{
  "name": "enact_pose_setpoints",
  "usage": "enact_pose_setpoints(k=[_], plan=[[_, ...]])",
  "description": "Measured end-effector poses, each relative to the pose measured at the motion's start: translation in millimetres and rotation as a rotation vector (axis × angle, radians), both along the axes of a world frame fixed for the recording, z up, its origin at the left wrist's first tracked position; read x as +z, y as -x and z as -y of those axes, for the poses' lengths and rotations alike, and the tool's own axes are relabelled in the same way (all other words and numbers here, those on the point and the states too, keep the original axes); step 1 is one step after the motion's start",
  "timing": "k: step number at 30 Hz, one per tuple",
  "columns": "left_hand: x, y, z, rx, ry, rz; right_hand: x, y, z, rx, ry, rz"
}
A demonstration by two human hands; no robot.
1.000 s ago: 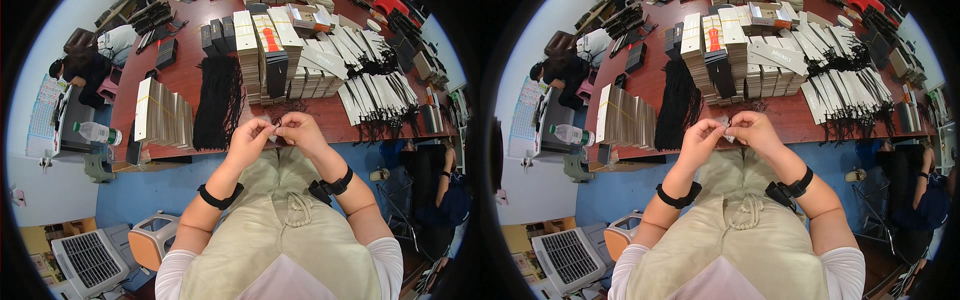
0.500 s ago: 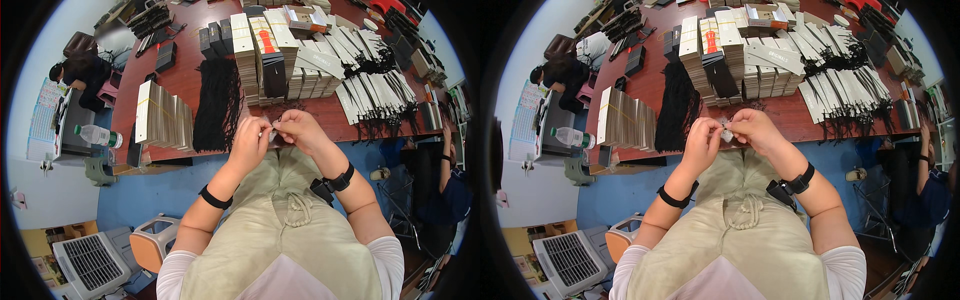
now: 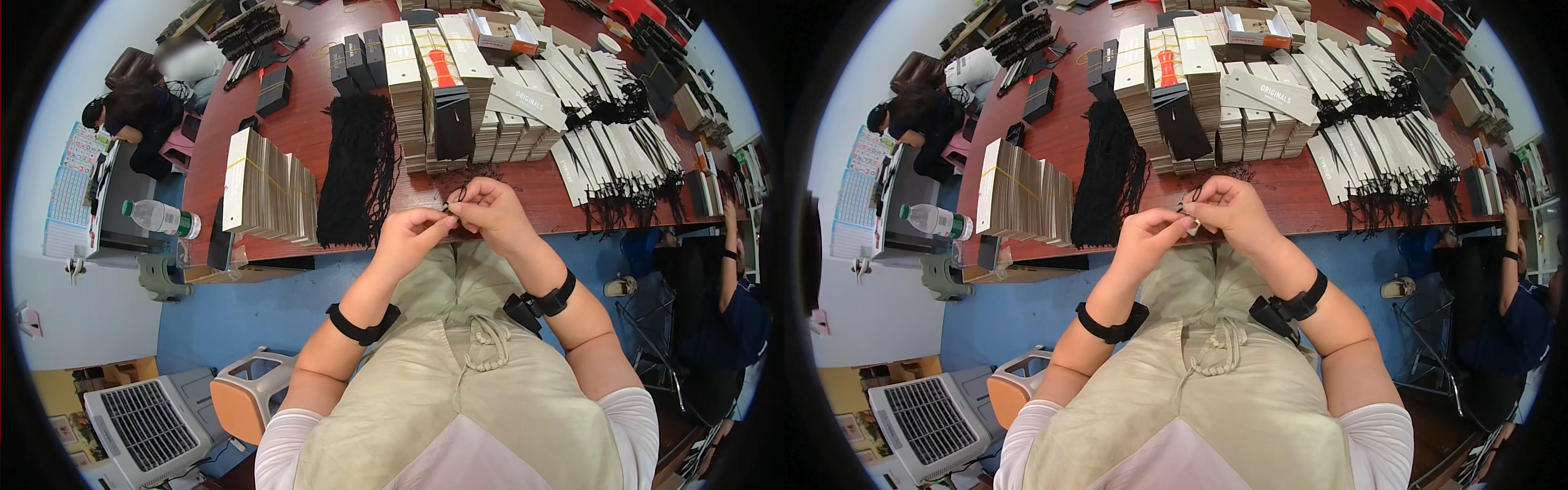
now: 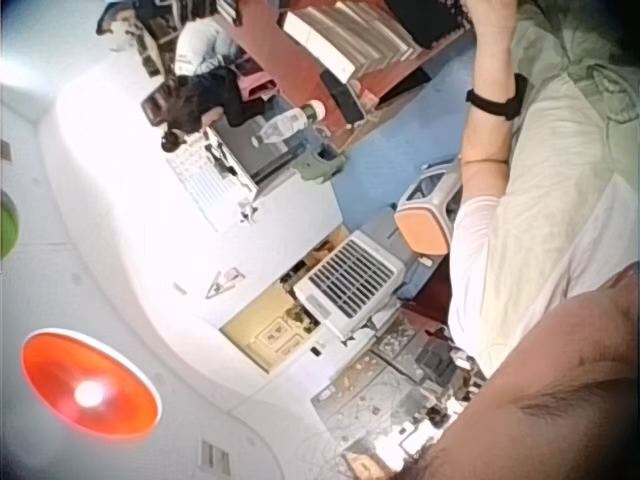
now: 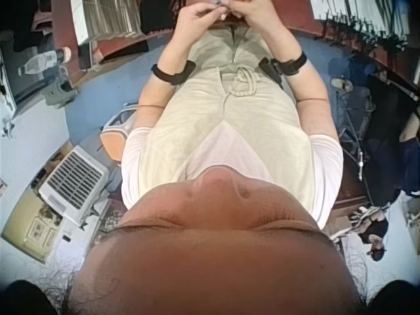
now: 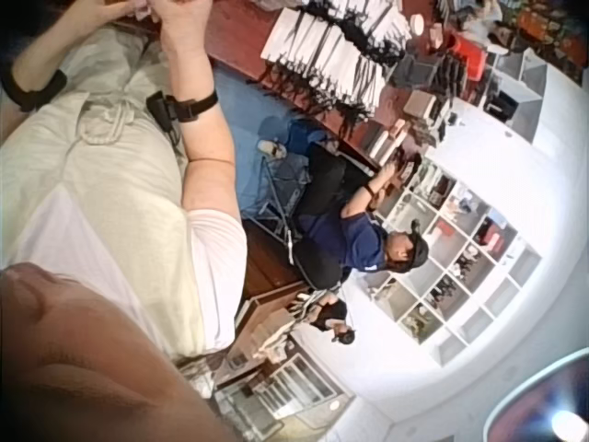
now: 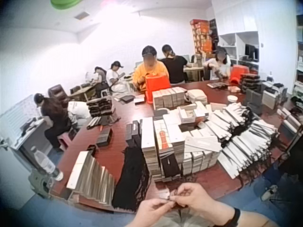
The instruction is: Thread black cords through paper tags and organize them into stacks.
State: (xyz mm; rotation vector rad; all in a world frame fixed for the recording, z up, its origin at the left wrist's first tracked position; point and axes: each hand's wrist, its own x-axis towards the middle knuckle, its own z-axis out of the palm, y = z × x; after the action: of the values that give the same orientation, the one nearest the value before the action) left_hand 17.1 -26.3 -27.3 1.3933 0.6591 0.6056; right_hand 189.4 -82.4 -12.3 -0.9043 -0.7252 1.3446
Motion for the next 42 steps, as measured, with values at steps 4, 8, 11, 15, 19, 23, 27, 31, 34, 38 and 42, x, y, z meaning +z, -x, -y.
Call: enact_pose_setpoints(k=[4, 8, 11, 15, 19, 23, 27, 31, 34, 38, 42], plan=[[14, -1, 0, 0.086, -0.650, -0.144, -4, -4, 0, 0.015, 0.016, -0.138], [8, -8, 6, 0.267, -0.201, 0.114, 0, -5, 2, 0.043, -0.013, -0.036], [8, -3, 3, 0.209, -0.238, 0.117, 3, -4, 3, 0.056, -0.020, -0.041], [9, -1, 0, 0.181, -0.131, 0.012, 1, -1, 3, 0.003, -0.060, 0.057], [10, -1, 1, 0.168, 0.116, 0.134, -6, 5, 0, -0.093, -0.204, 0.206], [11, -2, 3, 0.190, -0.101, -0.032, 2, 12, 6, -0.213, -0.144, 0.527], [10, -2, 3, 0.187, -0.559, 0.032, 8, 18, 8, -0.437, -0.458, 0.942], [25, 2, 2, 0.099, -0.017, 0.196, 5, 13, 8, -0.420, -0.544, 0.839], [27, 4, -2, 0.050, 0.294, 0.249, 6, 13, 9, -0.385, -0.538, 0.836], [13, 3, -2, 0.025, 0.263, 0.238, 3, 14, 8, -0.378, -0.529, 0.856], [14, 1, 1, 0.067, 0.257, 0.224, 2, 11, 8, -0.348, -0.534, 0.864]])
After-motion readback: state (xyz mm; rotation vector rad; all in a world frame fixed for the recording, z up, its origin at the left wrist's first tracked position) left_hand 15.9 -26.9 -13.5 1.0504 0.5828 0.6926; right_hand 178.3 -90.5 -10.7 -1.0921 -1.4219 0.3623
